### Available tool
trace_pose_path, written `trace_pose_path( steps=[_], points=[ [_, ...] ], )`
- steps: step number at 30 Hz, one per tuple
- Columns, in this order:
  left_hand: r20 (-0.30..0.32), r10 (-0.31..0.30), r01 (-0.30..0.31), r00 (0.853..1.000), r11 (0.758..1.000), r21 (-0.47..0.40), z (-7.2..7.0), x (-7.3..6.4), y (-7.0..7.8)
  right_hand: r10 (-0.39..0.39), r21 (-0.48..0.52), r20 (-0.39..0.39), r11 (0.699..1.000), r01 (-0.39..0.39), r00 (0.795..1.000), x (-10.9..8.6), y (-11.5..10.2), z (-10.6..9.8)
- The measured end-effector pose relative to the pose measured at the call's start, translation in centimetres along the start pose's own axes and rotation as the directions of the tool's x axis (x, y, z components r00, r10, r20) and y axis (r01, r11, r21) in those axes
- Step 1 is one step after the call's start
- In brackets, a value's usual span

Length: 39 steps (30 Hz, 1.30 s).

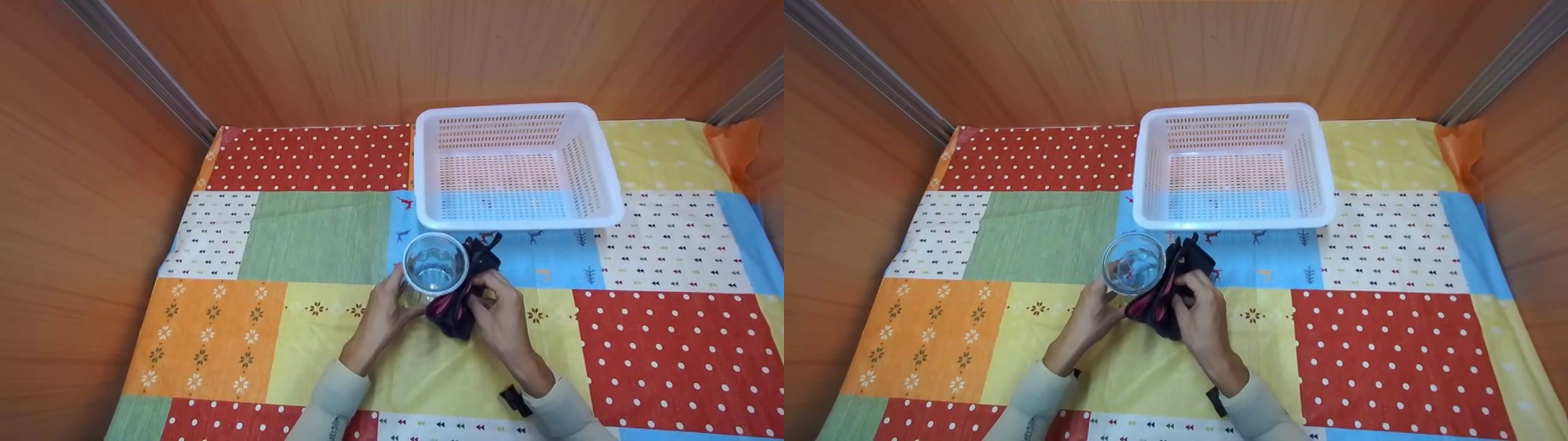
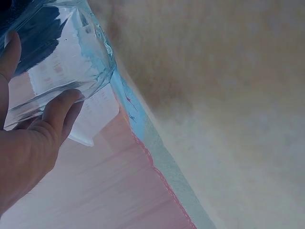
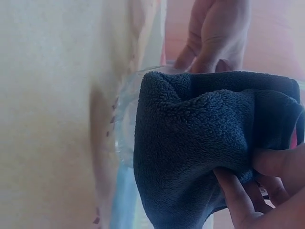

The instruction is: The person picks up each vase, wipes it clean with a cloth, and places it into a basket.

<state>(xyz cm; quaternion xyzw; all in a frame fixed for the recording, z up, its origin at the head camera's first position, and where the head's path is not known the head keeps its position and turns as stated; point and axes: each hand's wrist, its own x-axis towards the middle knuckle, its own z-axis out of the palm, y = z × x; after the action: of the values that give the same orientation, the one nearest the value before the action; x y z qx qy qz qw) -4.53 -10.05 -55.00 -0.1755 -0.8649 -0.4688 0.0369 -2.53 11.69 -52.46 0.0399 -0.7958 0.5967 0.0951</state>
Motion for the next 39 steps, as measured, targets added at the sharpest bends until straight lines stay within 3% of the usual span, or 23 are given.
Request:
trace_pose_path(
  steps=[8,13,20,27,34,39],
  points=[
    [0.013,-0.035,0.035,0.999,0.999,-0.006,-0.1,-0.1,0.1,0.009,-0.13,0.02,0.992,-0.006,1.0,-0.5,2.2,-0.1],
    [0.022,-0.043,0.043,0.999,0.999,-0.007,-0.1,0.0,0.1,0.036,-0.093,0.026,0.995,-0.034,0.999,-0.5,2.4,-0.1],
    [0.0,-0.024,0.024,1.0,1.0,0.016,0.0,0.0,0.0,0.033,-0.01,-0.002,0.999,-0.033,0.999,-0.1,0.6,0.2],
    [0.013,-0.047,0.048,0.999,0.997,-0.058,0.2,0.0,0.1,-0.008,-0.03,-0.025,1.0,0.007,1.0,0.2,-0.9,0.1],
    [0.003,-0.032,0.032,0.999,0.995,-0.094,0.3,0.0,0.0,-0.023,-0.032,-0.007,0.999,0.022,1.0,0.1,-0.1,0.1],
    [0.005,-0.045,0.045,0.999,0.995,-0.088,0.4,-0.1,-0.1,-0.002,-0.108,0.019,0.994,0.004,1.0,-0.2,1.9,0.0]
  ],
)
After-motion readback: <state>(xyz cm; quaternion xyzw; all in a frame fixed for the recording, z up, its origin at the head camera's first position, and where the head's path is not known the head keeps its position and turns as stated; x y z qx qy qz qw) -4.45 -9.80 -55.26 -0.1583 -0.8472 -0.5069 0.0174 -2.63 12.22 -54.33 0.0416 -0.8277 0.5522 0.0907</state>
